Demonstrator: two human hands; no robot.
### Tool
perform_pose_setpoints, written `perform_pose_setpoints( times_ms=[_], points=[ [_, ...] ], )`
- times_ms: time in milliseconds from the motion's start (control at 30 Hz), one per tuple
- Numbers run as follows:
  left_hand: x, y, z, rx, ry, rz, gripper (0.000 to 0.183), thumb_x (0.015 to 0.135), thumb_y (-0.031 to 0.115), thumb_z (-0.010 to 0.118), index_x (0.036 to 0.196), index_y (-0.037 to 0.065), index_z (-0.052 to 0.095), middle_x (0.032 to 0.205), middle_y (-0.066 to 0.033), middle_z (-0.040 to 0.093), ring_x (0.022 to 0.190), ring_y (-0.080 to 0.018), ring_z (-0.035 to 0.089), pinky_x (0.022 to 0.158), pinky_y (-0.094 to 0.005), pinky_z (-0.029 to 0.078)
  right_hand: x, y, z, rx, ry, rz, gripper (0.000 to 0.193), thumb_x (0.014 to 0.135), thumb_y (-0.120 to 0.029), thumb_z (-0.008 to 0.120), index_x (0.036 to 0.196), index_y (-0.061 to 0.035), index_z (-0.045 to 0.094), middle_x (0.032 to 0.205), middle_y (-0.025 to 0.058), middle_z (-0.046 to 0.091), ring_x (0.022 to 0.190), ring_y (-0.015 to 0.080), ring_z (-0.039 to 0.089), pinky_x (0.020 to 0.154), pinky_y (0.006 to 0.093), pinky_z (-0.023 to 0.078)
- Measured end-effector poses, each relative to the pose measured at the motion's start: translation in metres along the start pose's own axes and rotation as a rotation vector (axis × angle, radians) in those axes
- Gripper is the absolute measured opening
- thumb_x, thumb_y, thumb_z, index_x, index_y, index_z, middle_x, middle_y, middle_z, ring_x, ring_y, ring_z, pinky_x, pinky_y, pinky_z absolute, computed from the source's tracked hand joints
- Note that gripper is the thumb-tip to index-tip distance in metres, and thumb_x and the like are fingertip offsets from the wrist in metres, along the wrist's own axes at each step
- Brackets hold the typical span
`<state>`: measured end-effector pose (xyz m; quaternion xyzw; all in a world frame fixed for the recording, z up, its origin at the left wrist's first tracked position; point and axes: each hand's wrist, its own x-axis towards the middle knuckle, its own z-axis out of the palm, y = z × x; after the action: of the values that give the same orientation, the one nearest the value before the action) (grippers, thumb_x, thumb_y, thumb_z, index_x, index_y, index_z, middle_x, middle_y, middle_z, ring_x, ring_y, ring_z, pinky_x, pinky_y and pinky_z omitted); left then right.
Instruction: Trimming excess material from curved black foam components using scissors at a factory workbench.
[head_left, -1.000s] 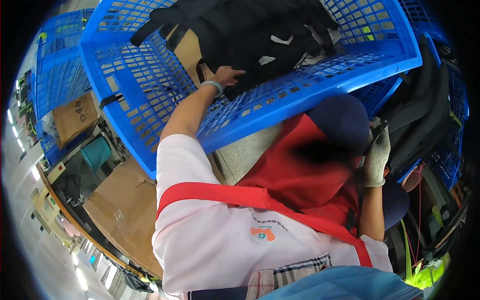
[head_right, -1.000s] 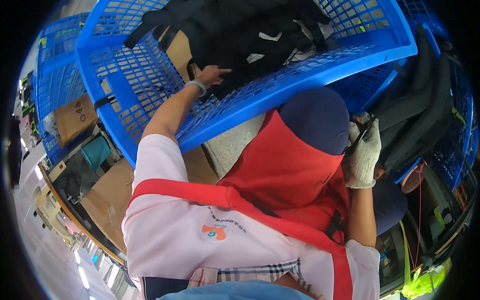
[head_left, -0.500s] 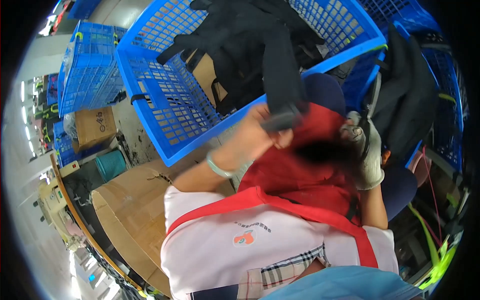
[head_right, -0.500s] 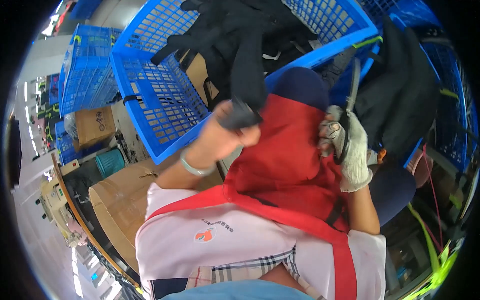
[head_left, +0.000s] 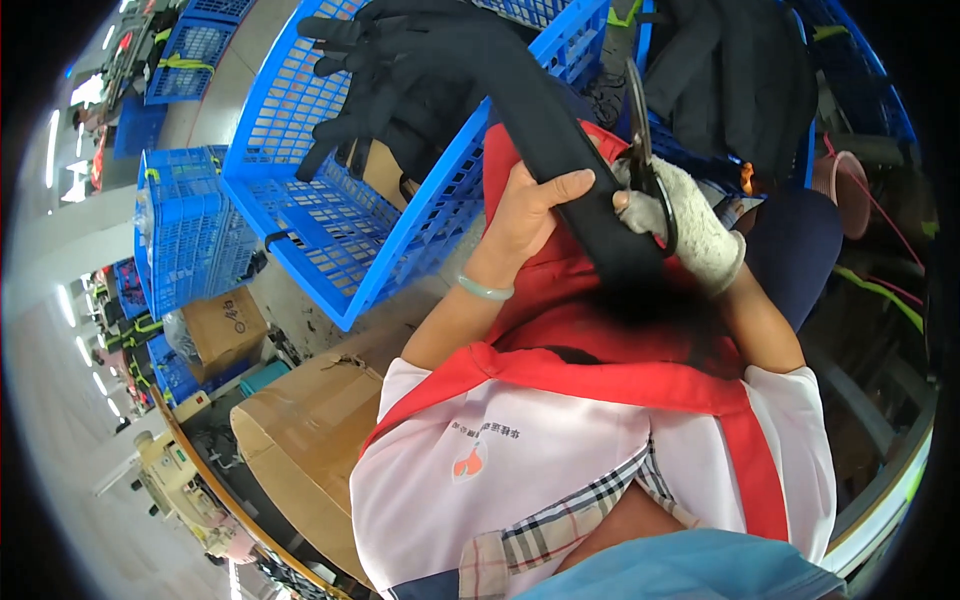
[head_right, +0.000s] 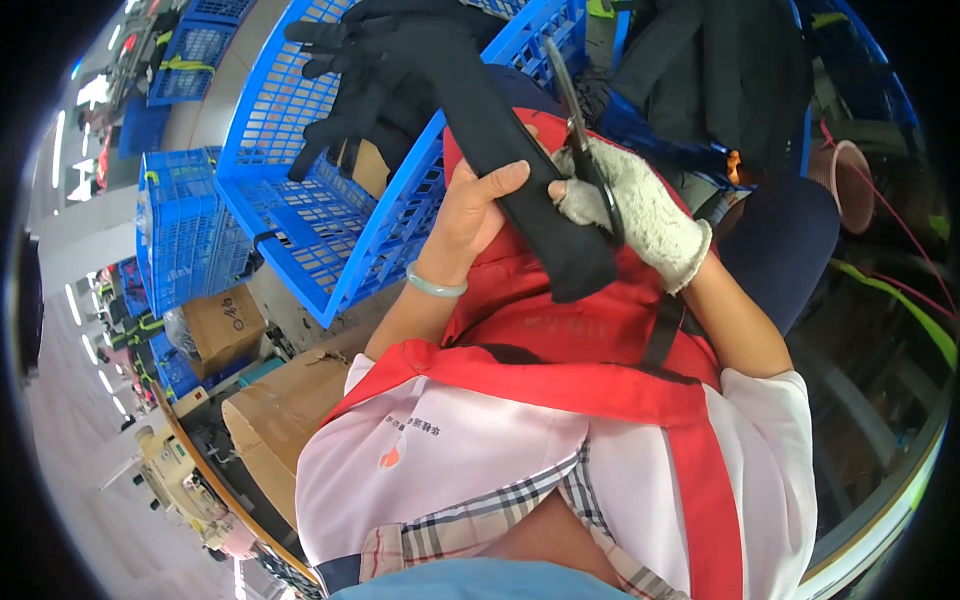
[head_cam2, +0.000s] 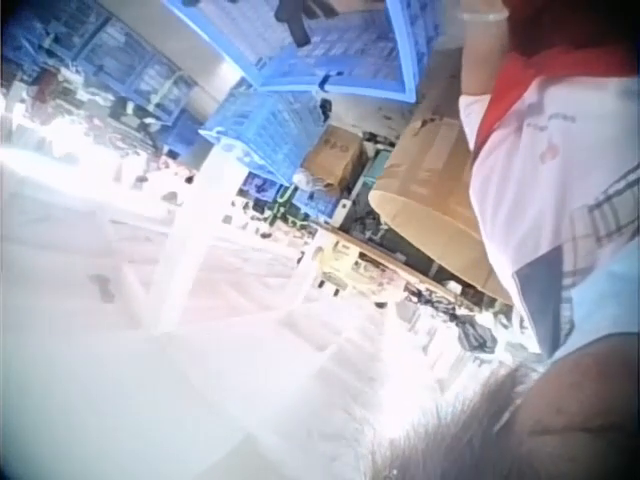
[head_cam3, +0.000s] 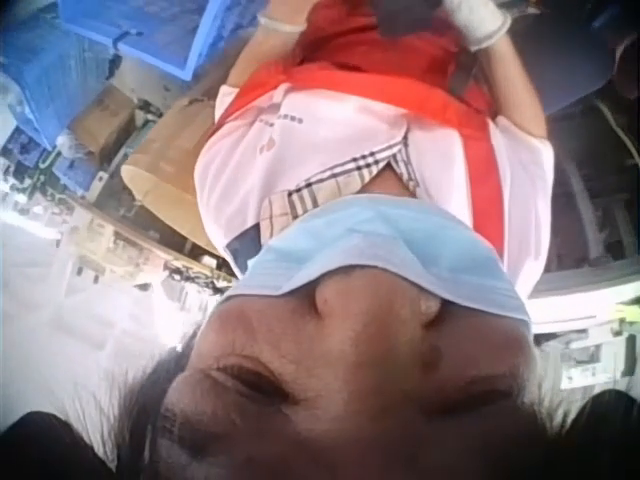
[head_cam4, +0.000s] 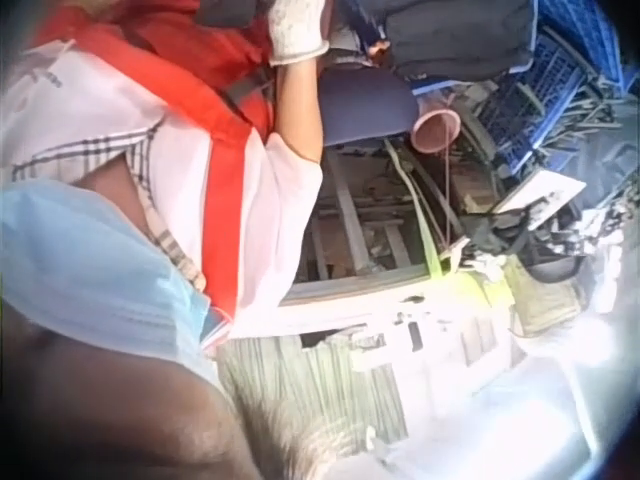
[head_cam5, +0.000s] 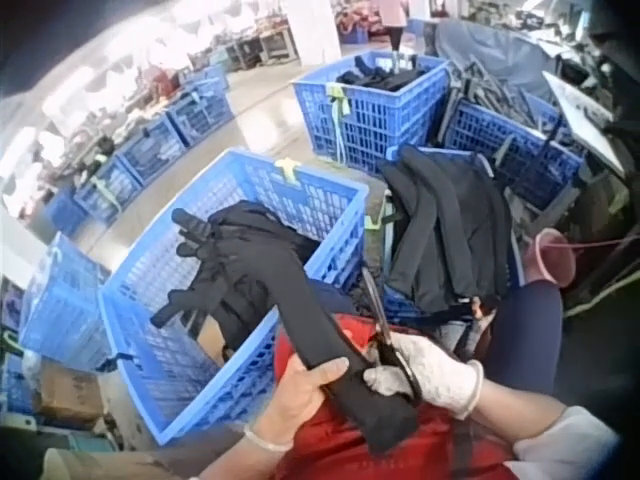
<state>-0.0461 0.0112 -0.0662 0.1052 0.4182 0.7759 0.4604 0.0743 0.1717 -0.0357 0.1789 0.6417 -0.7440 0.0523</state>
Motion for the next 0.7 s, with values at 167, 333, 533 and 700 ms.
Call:
perform_pose_setpoints(
  times_ms=[167,333,533,700],
  points=[
    [-0.005,-0.008,0.007,0.031,-0.066,0.024,0.028,0.081,0.003,0.072,0.106,0.000,0.062,0.101,-0.0068,0.066,0.093,-0.0170,0.062,0.087,-0.0315,0.049,-0.013,0.023,-0.022,0.212,0.040,-0.036,0.033,0.084,-0.012,0.072,0.111,-0.0011,0.057,0.091,0.0010,0.061,0.079,0.0078,0.057,0.064,0.0213,0.046],
    [-0.007,-0.012,0.005,0.065,-0.066,0.026,0.029,0.080,0.000,0.072,0.107,0.000,0.061,0.102,-0.0067,0.066,0.093,-0.0169,0.063,0.086,-0.0309,0.049,-0.028,0.014,-0.013,0.015,-0.019,-0.131,0.039,0.078,-0.016,0.077,0.108,-0.0025,0.055,0.087,0.0021,0.054,0.074,0.0088,0.052,0.065,0.0218,0.043],
    [-0.008,-0.016,0.003,0.031,0.010,0.037,0.026,0.078,-0.004,0.072,0.102,0.001,0.063,0.099,-0.0058,0.066,0.092,-0.0157,0.063,0.084,-0.0295,0.050,-0.025,0.003,0.008,0.158,0.140,-0.040,0.032,0.079,-0.005,0.071,0.106,0.0015,0.055,0.077,0.0044,0.060,0.073,0.0093,0.063,0.064,0.0225,0.049],
    [-0.008,-0.016,-0.008,0.157,-0.046,0.016,0.030,0.076,-0.008,0.072,0.103,0.001,0.062,0.100,-0.0065,0.066,0.093,-0.0165,0.063,0.086,-0.0307,0.051,-0.016,0.025,0.008,0.195,0.125,-0.113,0.030,0.082,-0.005,0.071,0.108,0.0009,0.056,0.081,0.0038,0.062,0.074,0.0094,0.063,0.064,0.0229,0.050]
  ],
)
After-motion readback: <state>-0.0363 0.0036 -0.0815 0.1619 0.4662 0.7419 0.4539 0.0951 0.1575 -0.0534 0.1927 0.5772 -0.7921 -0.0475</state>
